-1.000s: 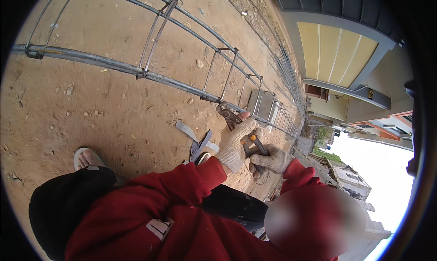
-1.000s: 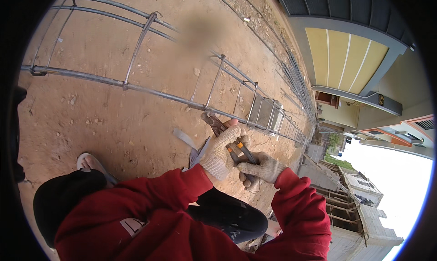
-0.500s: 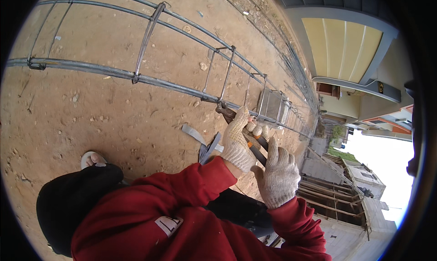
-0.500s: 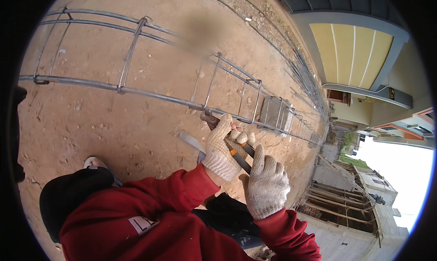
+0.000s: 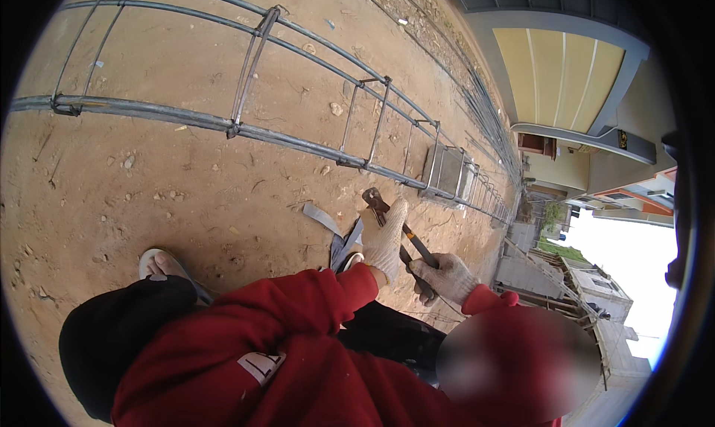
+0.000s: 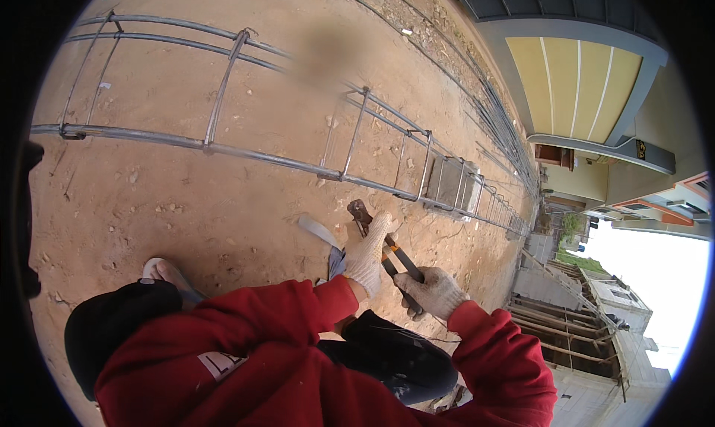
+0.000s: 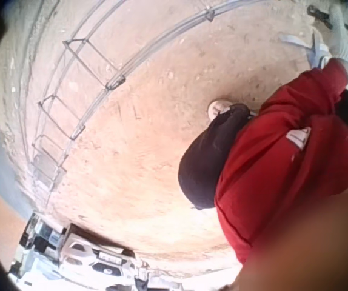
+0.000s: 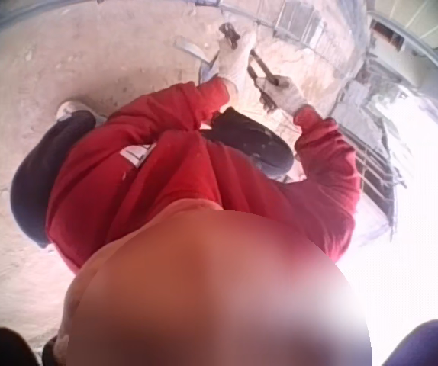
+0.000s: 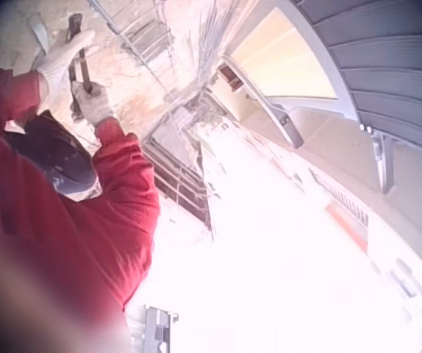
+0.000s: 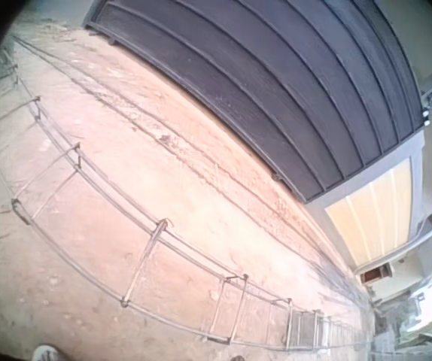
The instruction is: The person assembles a rebar cage by tying intersecting steel bars with wire using pliers. They repeatedly wrap wire around bar intersections and twist it tight to secure the joints along the length of the cage.
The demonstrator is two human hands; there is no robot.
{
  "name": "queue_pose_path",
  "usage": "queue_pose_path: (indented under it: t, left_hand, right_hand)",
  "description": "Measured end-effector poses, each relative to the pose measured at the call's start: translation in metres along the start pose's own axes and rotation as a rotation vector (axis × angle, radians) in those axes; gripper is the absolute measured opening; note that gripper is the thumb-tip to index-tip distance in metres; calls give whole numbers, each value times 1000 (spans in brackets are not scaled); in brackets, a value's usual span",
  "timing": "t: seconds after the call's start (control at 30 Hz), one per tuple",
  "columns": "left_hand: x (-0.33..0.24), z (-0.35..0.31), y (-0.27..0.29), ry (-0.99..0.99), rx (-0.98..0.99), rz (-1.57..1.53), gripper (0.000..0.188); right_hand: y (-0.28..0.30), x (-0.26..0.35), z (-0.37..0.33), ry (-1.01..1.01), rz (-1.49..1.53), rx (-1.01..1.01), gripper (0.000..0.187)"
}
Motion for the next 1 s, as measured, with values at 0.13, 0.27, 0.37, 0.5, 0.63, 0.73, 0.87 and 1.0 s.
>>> queue_pose_path:
  t: [0.13,0.27,0.37,0.5,0.63,0.73,0.87,1.0]
  left_hand:
    - [35,23,11,202,43,18,51]
    - [52,53,36,314,195,-91,38]
    - [63,74,61,274,165,35,30]
    - [65,97,84,123,281,21,32]
    - [47,123,104,60,350,207,53]
    - [30,136,113,12,173,610,51]
    - [9,116,113,-39,104,664,44]
    - [-5,79,104,-69,216,759,40]
  right_hand:
    - [23,-23,26,206,-735,-289,28]
    - [47,-62,73,465,-814,-328,39]
    - [51,-96,119,566,-745,-269,50]
    - [34,-129,177,840,-579,-372,55]
    - [25,-140,230,752,208,33,45]
    - [21,-142,253,939,389,150,31]
    - [36,-141,285,908,514,211,24]
    - [37,-141,314,883,394,300,20]
Point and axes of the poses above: each hand's wrist, its own z-axis towards the middle knuckle, its own y-axis out of the back of the hand, x = y × z, the point moved 1 cm from there along z, towards the middle knuckle, and after that the axes turned 7 degrees about x, right-handed, at the moved point
